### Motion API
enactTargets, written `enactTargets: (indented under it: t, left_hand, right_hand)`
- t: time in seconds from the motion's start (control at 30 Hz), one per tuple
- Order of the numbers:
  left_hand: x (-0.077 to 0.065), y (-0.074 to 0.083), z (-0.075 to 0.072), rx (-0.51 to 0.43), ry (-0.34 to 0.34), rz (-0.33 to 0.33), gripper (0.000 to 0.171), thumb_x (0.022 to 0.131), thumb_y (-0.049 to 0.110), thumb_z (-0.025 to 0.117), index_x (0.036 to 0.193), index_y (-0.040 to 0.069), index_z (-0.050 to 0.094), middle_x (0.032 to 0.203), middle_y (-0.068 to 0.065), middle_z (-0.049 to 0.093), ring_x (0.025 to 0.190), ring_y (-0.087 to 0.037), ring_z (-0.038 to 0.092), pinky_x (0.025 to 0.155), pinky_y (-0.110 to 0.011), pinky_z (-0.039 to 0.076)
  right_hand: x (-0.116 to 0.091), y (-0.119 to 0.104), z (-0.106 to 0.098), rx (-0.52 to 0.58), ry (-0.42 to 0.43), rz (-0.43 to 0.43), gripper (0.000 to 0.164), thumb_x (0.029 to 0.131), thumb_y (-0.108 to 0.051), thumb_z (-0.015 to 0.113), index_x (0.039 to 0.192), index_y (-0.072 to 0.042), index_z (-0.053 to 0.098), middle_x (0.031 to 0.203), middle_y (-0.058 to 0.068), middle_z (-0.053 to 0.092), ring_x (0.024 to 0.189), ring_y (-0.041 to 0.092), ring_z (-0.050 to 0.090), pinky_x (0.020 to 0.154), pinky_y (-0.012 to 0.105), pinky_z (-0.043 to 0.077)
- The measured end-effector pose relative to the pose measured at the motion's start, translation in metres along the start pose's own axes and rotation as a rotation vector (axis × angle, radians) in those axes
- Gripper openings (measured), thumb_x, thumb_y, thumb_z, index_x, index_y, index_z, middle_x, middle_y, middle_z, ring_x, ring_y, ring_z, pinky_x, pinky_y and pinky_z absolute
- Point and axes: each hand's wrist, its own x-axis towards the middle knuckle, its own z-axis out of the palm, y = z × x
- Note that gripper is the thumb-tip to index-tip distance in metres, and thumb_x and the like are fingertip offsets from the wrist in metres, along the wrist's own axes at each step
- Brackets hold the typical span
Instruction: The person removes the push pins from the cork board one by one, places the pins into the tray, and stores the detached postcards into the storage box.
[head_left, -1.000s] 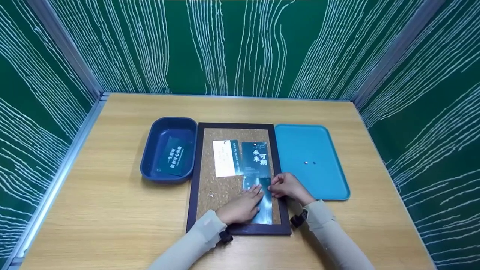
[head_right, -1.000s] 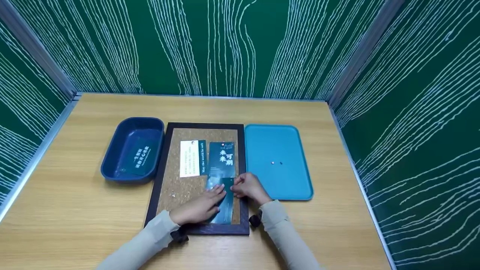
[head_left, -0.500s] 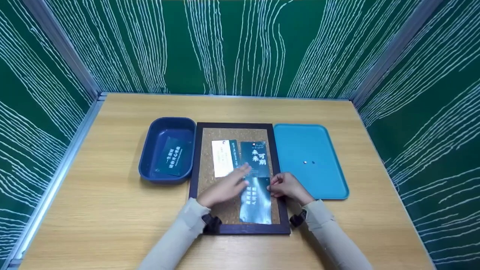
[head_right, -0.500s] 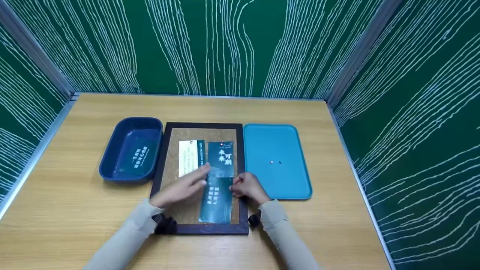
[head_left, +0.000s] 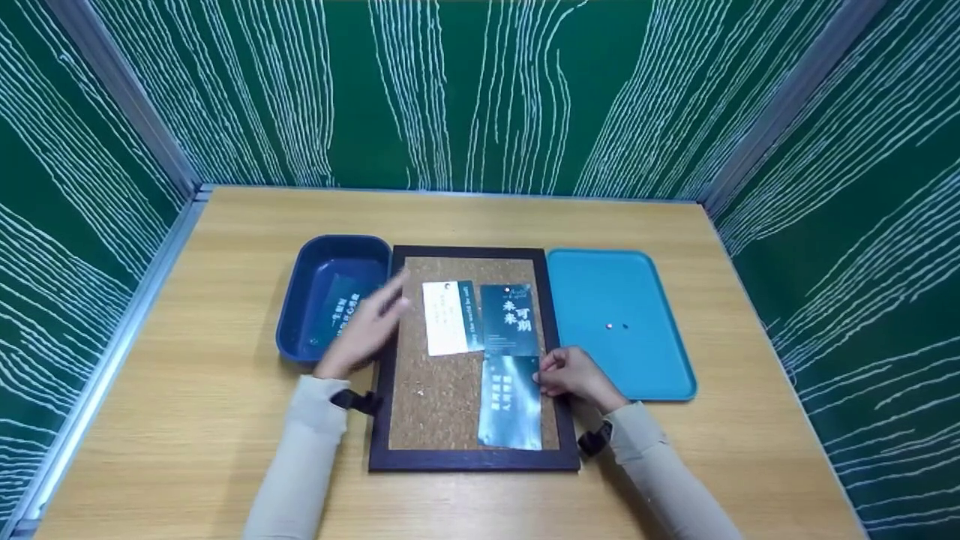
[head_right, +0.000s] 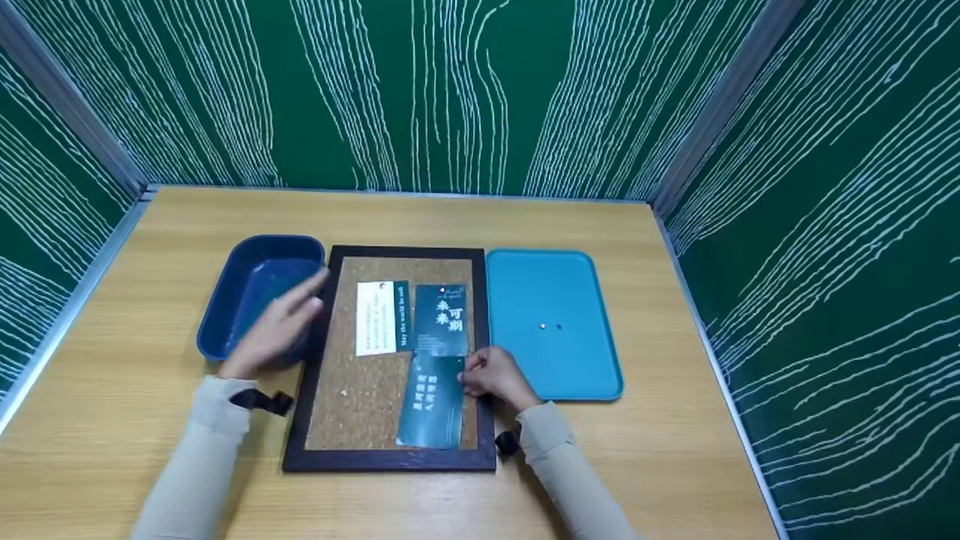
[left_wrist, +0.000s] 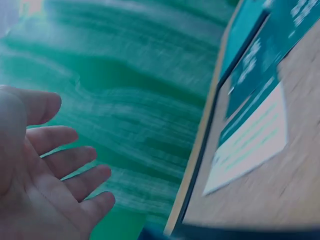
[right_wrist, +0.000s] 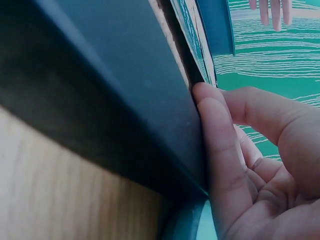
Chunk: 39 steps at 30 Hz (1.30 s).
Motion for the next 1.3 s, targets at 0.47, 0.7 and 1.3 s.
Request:
enactTargets:
  t: [0.47, 0.7, 1.3]
  left_hand:
    - [-0.02, -0.042, -0.098, -0.139, 0.284, -0.232, 0.051, 0.103, 0.022, 0.041, 0.152, 0.013, 0.028, 0.159, -0.005, 0.026, 0.148, -0.022, 0.02, 0.122, -0.039, 0.016]
    - [-0.036, -0.07, -0.116, -0.293, 0.351, -0.372, 0.055, 0.104, 0.031, 0.036, 0.155, 0.016, 0.019, 0.162, -0.002, 0.018, 0.149, -0.019, 0.015, 0.122, -0.037, 0.016]
    - [-0.043, -0.113, -0.097, -0.578, 0.394, -0.493, 0.049, 0.106, 0.023, 0.032, 0.154, 0.028, 0.022, 0.163, 0.008, 0.006, 0.149, -0.019, 0.015, 0.12, -0.039, 0.023]
  right_hand:
    - [0.001, 0.003, 0.001, -0.013, 0.006, 0.003, 0.012, 0.081, -0.006, 0.072, 0.084, 0.0, 0.062, 0.073, 0.007, 0.068, 0.059, 0.011, 0.066, 0.057, 0.027, 0.059]
    - [-0.02, -0.023, 0.001, -0.008, -0.012, -0.017, 0.008, 0.083, 0.0, 0.067, 0.087, 0.005, 0.061, 0.076, 0.012, 0.068, 0.061, 0.013, 0.067, 0.061, 0.03, 0.06]
    - [-0.001, 0.003, -0.002, 0.026, -0.008, -0.01, 0.012, 0.084, -0.005, 0.069, 0.089, 0.002, 0.062, 0.074, 0.004, 0.067, 0.06, 0.01, 0.067, 0.058, 0.026, 0.059]
